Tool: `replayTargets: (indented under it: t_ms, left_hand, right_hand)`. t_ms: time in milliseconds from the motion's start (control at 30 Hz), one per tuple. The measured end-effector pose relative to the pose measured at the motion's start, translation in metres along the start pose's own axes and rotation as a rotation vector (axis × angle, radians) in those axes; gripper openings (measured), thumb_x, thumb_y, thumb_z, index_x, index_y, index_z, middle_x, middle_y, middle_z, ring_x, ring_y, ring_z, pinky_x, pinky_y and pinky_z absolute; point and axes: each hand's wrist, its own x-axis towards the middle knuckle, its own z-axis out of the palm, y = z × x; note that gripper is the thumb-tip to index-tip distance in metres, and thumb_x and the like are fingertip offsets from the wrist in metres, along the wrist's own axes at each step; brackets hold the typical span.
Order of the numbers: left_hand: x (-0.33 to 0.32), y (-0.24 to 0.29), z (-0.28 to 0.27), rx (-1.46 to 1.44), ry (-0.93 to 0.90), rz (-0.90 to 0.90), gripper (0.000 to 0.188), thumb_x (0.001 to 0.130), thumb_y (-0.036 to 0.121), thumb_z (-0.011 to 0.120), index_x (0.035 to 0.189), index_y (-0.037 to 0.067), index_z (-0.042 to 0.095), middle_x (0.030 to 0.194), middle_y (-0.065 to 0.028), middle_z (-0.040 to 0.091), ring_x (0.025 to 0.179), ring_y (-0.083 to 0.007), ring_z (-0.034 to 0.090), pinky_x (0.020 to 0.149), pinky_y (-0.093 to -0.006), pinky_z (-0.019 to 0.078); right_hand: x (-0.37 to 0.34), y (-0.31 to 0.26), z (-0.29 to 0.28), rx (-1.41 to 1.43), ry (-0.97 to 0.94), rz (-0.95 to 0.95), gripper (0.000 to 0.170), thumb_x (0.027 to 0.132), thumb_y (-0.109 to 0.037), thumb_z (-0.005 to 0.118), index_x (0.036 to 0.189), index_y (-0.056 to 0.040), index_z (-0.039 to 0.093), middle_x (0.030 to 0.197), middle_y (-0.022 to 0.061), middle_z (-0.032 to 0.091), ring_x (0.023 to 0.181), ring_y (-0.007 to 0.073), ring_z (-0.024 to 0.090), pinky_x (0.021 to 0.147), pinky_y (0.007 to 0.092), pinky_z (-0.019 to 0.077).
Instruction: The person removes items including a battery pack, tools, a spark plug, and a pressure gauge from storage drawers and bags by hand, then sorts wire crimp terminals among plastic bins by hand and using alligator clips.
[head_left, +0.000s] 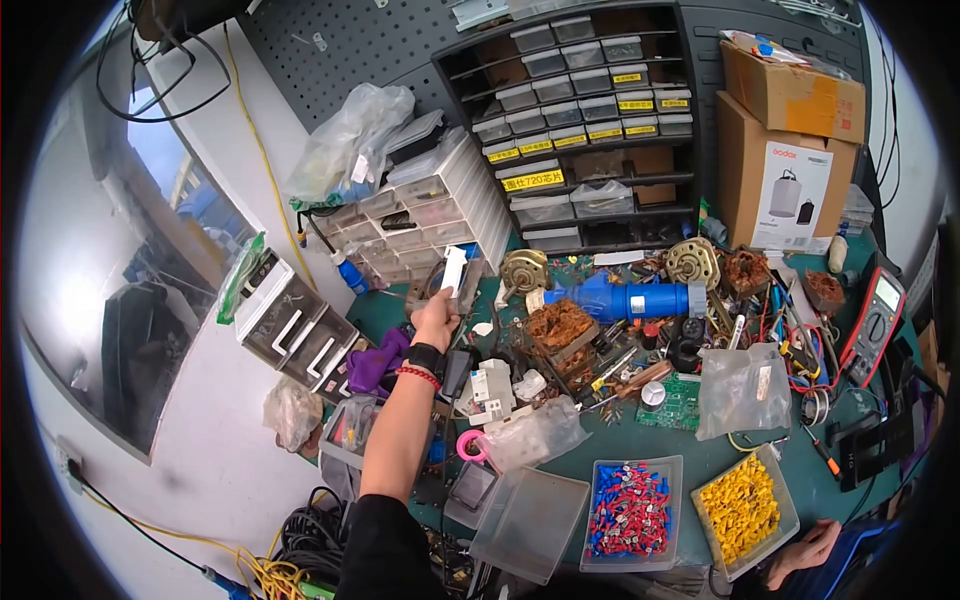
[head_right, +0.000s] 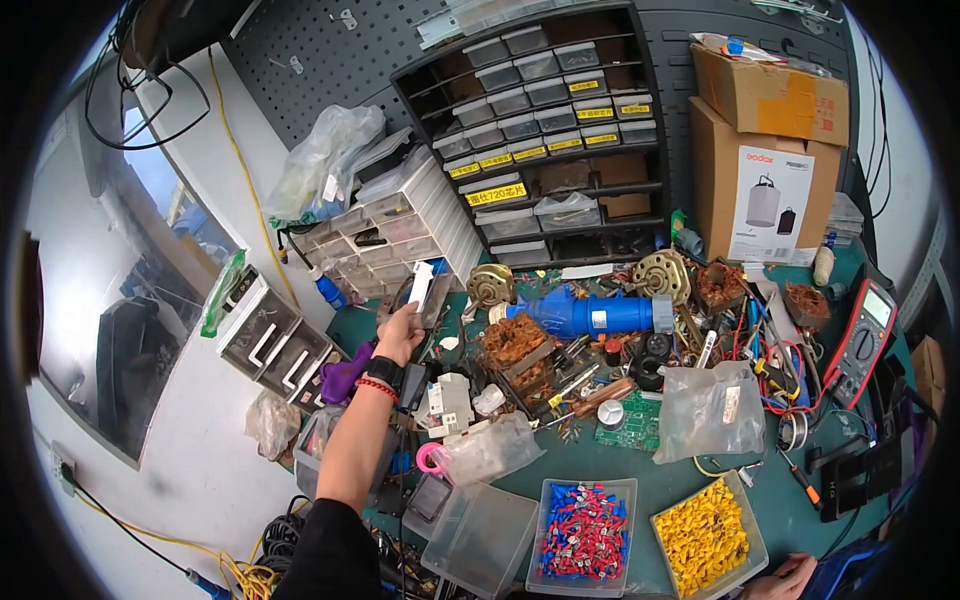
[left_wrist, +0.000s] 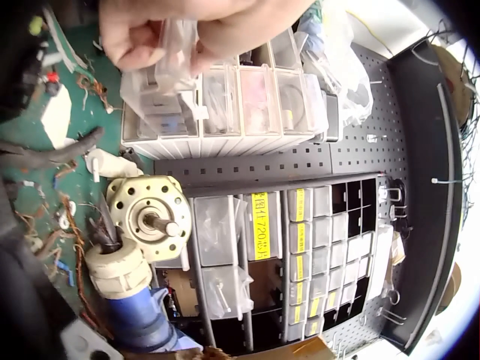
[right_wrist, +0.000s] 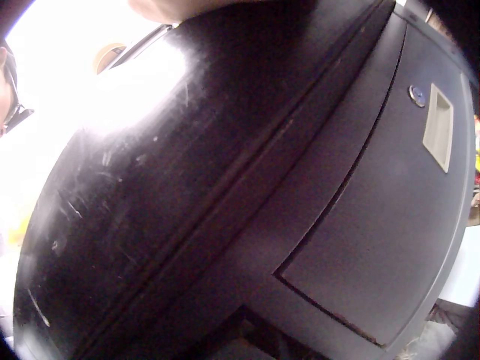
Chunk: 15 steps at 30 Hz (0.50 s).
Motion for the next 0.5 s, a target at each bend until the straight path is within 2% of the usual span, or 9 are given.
replayTargets:
  t_ms: [67,100,233,300,367,467,500]
  left_hand:
    - [0.011,-0.005,0.004,-0.013,0.080,0.026,0.024,0.077,0.010,0.075,0.075,0.006,0.052,0.061,-0.0030,0.048,0.045,-0.0110,0.041,0.038,-0.0255,0.0276]
    - [0.012,-0.004,0.004,-0.012,0.074,0.024,0.024,0.077,0.010,0.075,0.075,0.006,0.052,0.061,-0.0030,0.048,0.045,-0.0110,0.041,0.038,-0.0255,0.0276]
    - [-0.001,0.001,0.010,0.117,0.175,0.030,0.028,0.071,0.011,0.078,0.069,0.008,0.050,0.058,-0.0020,0.046,0.045,-0.0115,0.040,0.039,-0.0258,0.0267]
    - [-0.009,0.003,0.013,0.181,0.306,0.047,0.030,0.069,0.015,0.079,0.069,0.007,0.051,0.059,-0.0025,0.045,0.045,-0.0124,0.039,0.040,-0.0283,0.0278]
    - [-0.009,0.001,0.012,0.196,0.285,0.064,0.030,0.069,0.017,0.080,0.069,0.007,0.051,0.059,-0.0026,0.044,0.045,-0.0129,0.038,0.040,-0.0308,0.0287]
    - [0.006,-0.005,0.009,0.275,0.253,0.131,0.032,0.072,0.025,0.076,0.077,0.003,0.054,0.068,-0.0056,0.050,0.052,-0.0158,0.045,0.044,-0.0330,0.0345]
    - [0.010,-0.003,0.012,0.181,0.195,0.146,0.035,0.076,0.029,0.071,0.084,-0.001,0.054,0.076,-0.0086,0.054,0.058,-0.0183,0.049,0.047,-0.0341,0.0393]
  right_hand:
    - [0.001,0.002,-0.006,-0.031,-0.035,-0.008,0.029,0.101,-0.021,0.045,0.084,0.0004,0.056,0.078,0.0000,0.047,0.065,0.0057,0.037,0.058,0.0187,0.0287]
    - [0.001,0.000,-0.007,-0.063,-0.073,-0.015,0.030,0.101,-0.021,0.045,0.083,0.0002,0.055,0.078,-0.0001,0.046,0.065,0.0057,0.037,0.058,0.0187,0.0283]
    - [-0.002,-0.002,-0.004,-0.061,-0.028,-0.005,0.030,0.101,-0.021,0.044,0.082,0.0000,0.054,0.077,-0.0004,0.045,0.066,0.0058,0.037,0.058,0.0186,0.0279]
    - [0.000,0.001,-0.011,-0.090,-0.098,-0.005,0.029,0.101,-0.021,0.044,0.083,0.0002,0.055,0.078,-0.0006,0.046,0.067,0.0060,0.038,0.058,0.0188,0.0283]
    - [-0.002,-0.001,-0.005,-0.085,-0.060,-0.009,0.029,0.101,-0.021,0.045,0.084,0.0003,0.055,0.078,-0.0006,0.047,0.066,0.0059,0.037,0.057,0.0187,0.0281]
    - [-0.004,0.000,-0.003,-0.068,-0.008,-0.017,0.029,0.101,-0.021,0.045,0.084,0.0003,0.056,0.078,-0.0006,0.047,0.066,0.0056,0.037,0.057,0.0186,0.0280]
    - [-0.003,0.002,-0.003,-0.058,0.005,-0.024,0.029,0.101,-0.021,0.045,0.085,0.0003,0.056,0.078,-0.0006,0.048,0.066,0.0053,0.037,0.057,0.0185,0.0280]
